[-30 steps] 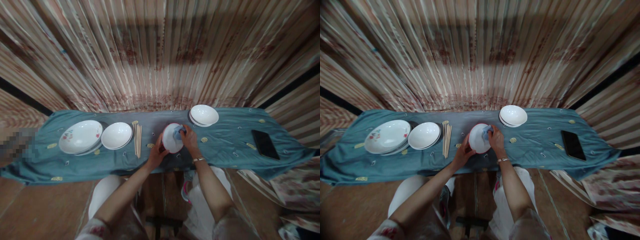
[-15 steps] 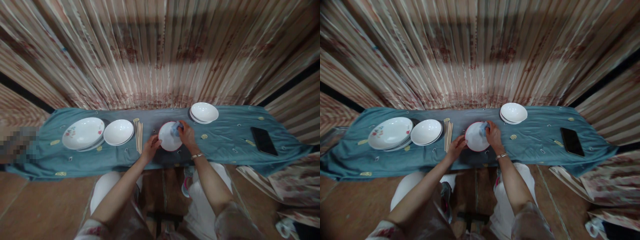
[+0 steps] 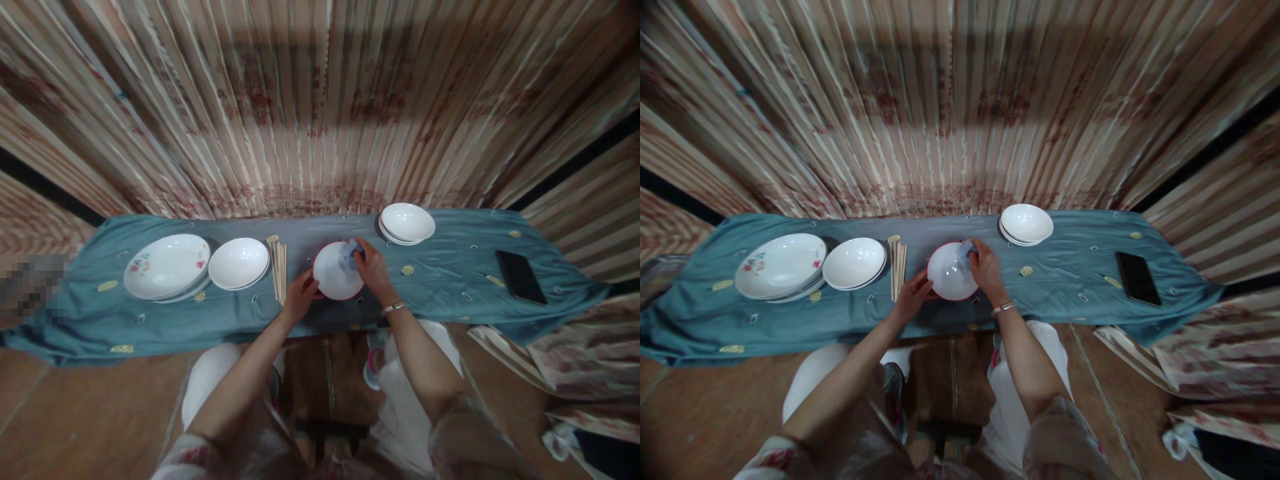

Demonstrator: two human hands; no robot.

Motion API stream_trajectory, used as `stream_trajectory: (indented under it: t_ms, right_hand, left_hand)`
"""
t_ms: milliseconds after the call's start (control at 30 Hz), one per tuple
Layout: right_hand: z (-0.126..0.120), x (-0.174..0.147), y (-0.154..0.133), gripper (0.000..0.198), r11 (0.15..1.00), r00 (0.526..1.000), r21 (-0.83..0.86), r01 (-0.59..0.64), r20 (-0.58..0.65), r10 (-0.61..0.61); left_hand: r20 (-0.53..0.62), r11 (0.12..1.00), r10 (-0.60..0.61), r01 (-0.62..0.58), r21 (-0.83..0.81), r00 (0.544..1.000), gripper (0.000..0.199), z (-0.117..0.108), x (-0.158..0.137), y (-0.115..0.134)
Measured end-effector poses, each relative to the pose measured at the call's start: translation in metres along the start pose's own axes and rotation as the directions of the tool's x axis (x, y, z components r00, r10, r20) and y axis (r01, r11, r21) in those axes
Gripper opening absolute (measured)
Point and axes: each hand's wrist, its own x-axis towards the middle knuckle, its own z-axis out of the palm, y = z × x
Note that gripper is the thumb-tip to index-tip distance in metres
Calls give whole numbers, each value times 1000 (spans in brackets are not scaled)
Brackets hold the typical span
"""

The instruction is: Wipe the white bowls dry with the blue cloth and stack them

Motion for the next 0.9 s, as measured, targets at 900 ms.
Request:
stream_trajectory:
  t_ms: [900]
  right_hand:
    - [-11, -38, -31, 35, 886, 977, -412, 212, 90, -192]
  left_hand:
    - [-31, 1000, 0, 1, 26, 1000, 47, 13, -1, -4]
